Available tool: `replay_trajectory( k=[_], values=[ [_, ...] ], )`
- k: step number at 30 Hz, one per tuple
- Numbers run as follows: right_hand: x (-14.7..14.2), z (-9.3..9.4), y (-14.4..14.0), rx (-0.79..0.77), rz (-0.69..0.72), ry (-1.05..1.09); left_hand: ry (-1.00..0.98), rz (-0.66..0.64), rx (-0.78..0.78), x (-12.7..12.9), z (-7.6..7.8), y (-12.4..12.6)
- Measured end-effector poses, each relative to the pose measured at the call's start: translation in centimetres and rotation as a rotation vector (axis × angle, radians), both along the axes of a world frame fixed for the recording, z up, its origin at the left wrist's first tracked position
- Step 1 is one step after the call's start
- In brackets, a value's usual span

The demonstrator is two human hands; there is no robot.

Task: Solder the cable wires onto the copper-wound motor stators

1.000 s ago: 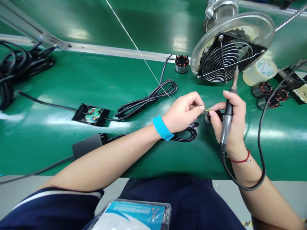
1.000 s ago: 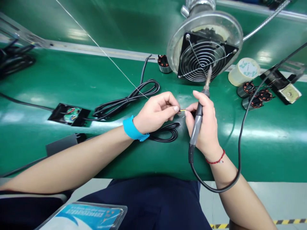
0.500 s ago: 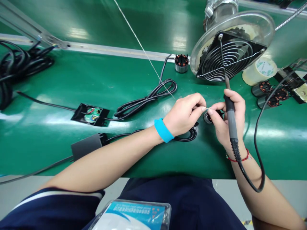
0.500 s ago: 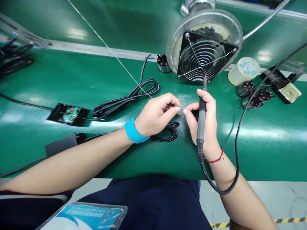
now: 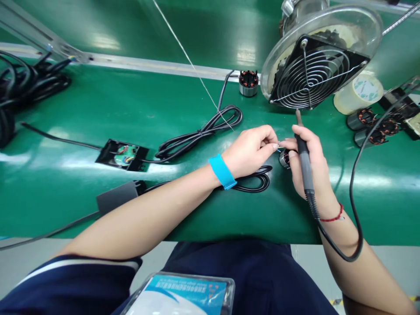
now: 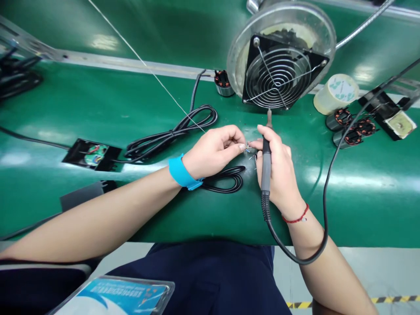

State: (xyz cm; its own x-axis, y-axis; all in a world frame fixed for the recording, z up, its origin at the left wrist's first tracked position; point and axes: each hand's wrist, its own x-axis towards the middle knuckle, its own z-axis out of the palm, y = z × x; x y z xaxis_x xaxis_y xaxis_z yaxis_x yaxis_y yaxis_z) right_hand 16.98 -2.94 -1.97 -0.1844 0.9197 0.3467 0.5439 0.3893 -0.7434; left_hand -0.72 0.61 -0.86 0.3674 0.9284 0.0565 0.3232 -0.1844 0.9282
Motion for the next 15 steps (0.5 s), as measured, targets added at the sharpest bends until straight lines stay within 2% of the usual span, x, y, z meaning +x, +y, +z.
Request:
replay_trajectory(
  k=[6, 11, 15],
  values=[
    [0.6, 0.7, 0.0, 0.007, 0.043, -0.01, -0.002, 0.017, -0.024, 0.0, -0.2, 0.2],
    [-0.4, 0.3, 0.7, 0.051, -0.154, -0.039, -0.057, 0.009, -0.053, 0.1, -0.3, 0.2],
    [-0.5, 0.4, 0.6, 0.07, -0.182, -0.058, -0.087, -0.006, -0.058, 0.2, -0.4, 0.2]
  ],
)
